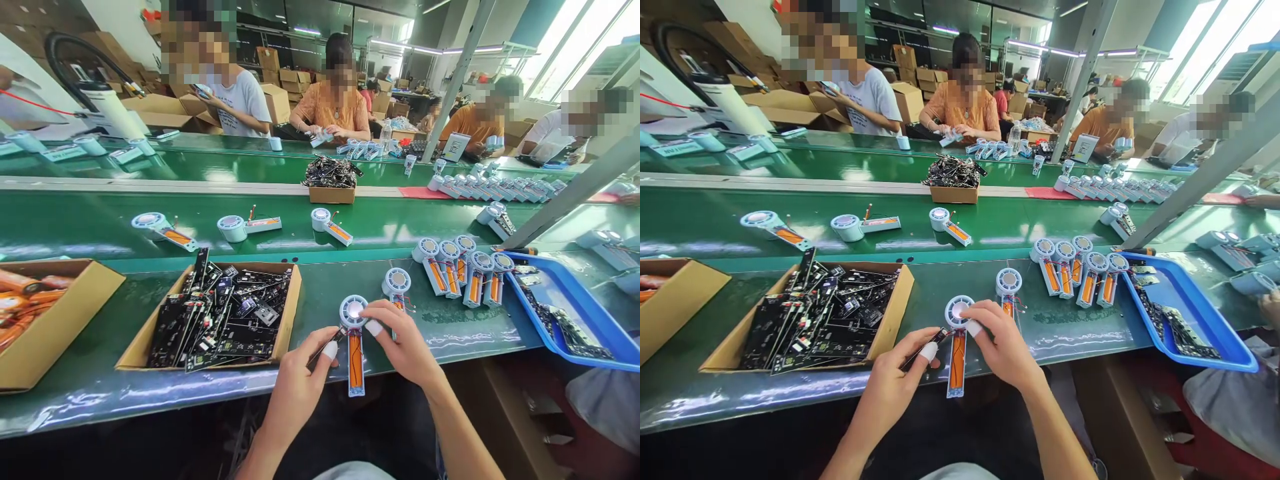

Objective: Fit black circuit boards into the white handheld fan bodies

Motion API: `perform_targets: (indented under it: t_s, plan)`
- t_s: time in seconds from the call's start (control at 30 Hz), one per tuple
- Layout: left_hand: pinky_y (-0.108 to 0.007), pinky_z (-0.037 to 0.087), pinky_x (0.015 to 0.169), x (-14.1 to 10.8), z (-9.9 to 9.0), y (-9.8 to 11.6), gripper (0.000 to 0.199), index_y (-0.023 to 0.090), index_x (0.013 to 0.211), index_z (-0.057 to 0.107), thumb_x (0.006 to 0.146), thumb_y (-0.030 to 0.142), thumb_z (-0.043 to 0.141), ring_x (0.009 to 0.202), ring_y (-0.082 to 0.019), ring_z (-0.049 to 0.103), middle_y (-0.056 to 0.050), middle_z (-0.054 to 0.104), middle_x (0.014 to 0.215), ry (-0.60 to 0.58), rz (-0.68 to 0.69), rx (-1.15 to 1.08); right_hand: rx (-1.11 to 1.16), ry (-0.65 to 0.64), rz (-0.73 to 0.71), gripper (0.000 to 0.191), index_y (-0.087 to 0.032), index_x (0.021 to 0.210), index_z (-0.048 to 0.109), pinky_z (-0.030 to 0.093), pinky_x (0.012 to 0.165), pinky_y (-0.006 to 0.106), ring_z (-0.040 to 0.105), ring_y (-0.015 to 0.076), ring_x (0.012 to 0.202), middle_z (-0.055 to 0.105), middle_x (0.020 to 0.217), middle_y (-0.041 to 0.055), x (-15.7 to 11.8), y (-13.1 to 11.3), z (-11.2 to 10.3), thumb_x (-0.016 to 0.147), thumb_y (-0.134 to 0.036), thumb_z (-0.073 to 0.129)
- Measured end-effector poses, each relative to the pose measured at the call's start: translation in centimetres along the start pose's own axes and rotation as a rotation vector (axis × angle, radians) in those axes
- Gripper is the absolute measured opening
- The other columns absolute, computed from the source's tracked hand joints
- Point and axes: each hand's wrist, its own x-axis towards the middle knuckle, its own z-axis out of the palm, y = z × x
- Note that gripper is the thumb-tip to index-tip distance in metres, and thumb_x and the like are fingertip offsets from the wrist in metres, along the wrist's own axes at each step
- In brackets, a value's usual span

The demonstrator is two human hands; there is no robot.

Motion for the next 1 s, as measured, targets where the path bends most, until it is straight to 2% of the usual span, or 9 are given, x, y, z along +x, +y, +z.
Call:
perform_targets:
  t_s: [0.1, 0.2, 0.27, 0.37, 0.47, 0.6, 0.73, 0.9, 1.0]
  plan:
    - [-0.029, 0.061, 0.067, -0.7, -0.1, -0.3, 0.037, 0.023, 0.126, 0.064, 0.093, 0.032, 0.049, 0.067, -0.018, 0.074, -0.005, 0.079, 0.101, -0.035, -0.005, 0.073, -0.073, -0.137, 0.02, 0.037, -0.026, 0.12, 0.062, 0.051, 0.09, 0.032, 0.062, 0.0186, 0.102, 0.063, 0.112, 0.0058, -1.8, -0.4, -0.7, 0.093, -0.005, 0.048]
    - [-0.031, 0.061, 0.068, -0.9, 0.0, -0.3, 0.04, 0.024, 0.131, 0.061, 0.094, 0.029, 0.045, 0.064, -0.017, 0.072, -0.006, 0.077, 0.104, -0.075, 0.017, 0.143, -0.175, -0.247, 0.009, 0.038, -0.025, 0.12, 0.063, 0.054, 0.081, 0.032, 0.062, 0.0195, 0.093, 0.063, 0.107, 0.0066, -2.9, -0.5, -0.1, 0.09, -0.005, 0.052]
    - [-0.033, 0.061, 0.074, -0.8, 0.3, -0.1, 0.042, 0.024, 0.131, 0.061, 0.094, 0.024, 0.042, 0.074, -0.019, 0.073, -0.007, 0.076, 0.105, -0.076, 0.059, 0.21, -0.193, -0.196, -0.027, 0.028, -0.024, 0.113, 0.066, 0.054, 0.077, 0.031, 0.063, 0.0193, 0.088, 0.063, 0.101, 0.007, -2.9, -0.2, 0.6, 0.094, -0.01, 0.051]
    - [-0.034, 0.059, 0.084, -0.7, 0.7, -0.1, 0.045, 0.023, 0.13, 0.062, 0.094, 0.016, 0.036, 0.094, -0.021, 0.072, -0.008, 0.073, 0.105, -0.065, 0.164, 0.327, -0.106, 0.015, -0.045, 0.021, -0.022, 0.102, 0.068, 0.055, 0.077, 0.029, 0.066, 0.0181, 0.086, 0.068, 0.096, 0.0069, -2.2, 0.4, 1.3, 0.098, -0.016, 0.048]
    - [-0.03, 0.059, 0.073, -0.9, 0.7, -0.4, 0.05, 0.025, 0.129, 0.065, 0.093, 0.011, 0.031, 0.081, -0.02, 0.072, -0.007, 0.068, 0.095, -0.088, 0.245, 0.508, -0.011, 0.175, 0.036, 0.019, -0.022, 0.101, 0.068, 0.055, 0.07, 0.026, 0.069, 0.016, 0.077, 0.073, 0.092, 0.0051, -1.4, 0.6, 1.9, 0.098, -0.019, 0.049]
    - [-0.026, 0.054, 0.059, -1.5, 0.4, -0.6, 0.06, 0.029, 0.129, 0.066, 0.088, 0.004, 0.03, 0.069, -0.018, 0.07, -0.008, 0.066, 0.097, -0.09, 0.277, 0.707, 0.06, 0.199, 0.125, 0.015, -0.021, 0.1, 0.068, 0.055, 0.065, 0.025, 0.069, 0.0156, 0.068, 0.075, 0.083, 0.0028, -0.5, -0.1, 3.6, 0.095, -0.024, 0.054]
    - [-0.027, 0.057, 0.067, -1.5, 0.3, -0.1, 0.048, 0.026, 0.125, 0.066, 0.094, 0.013, 0.032, 0.077, -0.018, 0.072, -0.007, 0.07, 0.097, -0.062, 0.219, 0.484, 0.151, 0.225, 0.258, 0.012, -0.021, 0.091, 0.07, 0.054, 0.061, 0.025, 0.068, 0.0163, 0.064, 0.074, 0.074, 0.0015, 0.2, -0.7, 4.6, 0.091, -0.027, 0.06]
    - [-0.029, 0.057, 0.059, -1.3, 0.7, 0.2, 0.034, 0.021, 0.123, 0.057, 0.094, 0.028, 0.04, 0.059, -0.017, 0.069, -0.006, 0.075, 0.092, 0.022, -0.021, 0.18, 0.224, 0.111, 0.242, 0.02, -0.022, 0.092, 0.078, 0.057, 0.077, 0.031, 0.072, 0.0208, 0.085, 0.077, 0.092, 0.0057, 0.1, -0.8, 3.5, 0.093, -0.028, 0.058]
    - [-0.032, 0.058, 0.062, -1.2, 0.9, 0.0, 0.033, 0.021, 0.123, 0.054, 0.094, 0.03, 0.041, 0.064, -0.019, 0.072, -0.008, 0.077, 0.099, 0.037, -0.042, 0.153, 0.404, 0.069, 0.348, 0.023, -0.021, 0.099, 0.079, 0.059, 0.082, 0.035, 0.074, 0.023, 0.087, 0.078, 0.092, 0.0063, 0.0, -0.7, 3.1, 0.09, -0.036, 0.063]
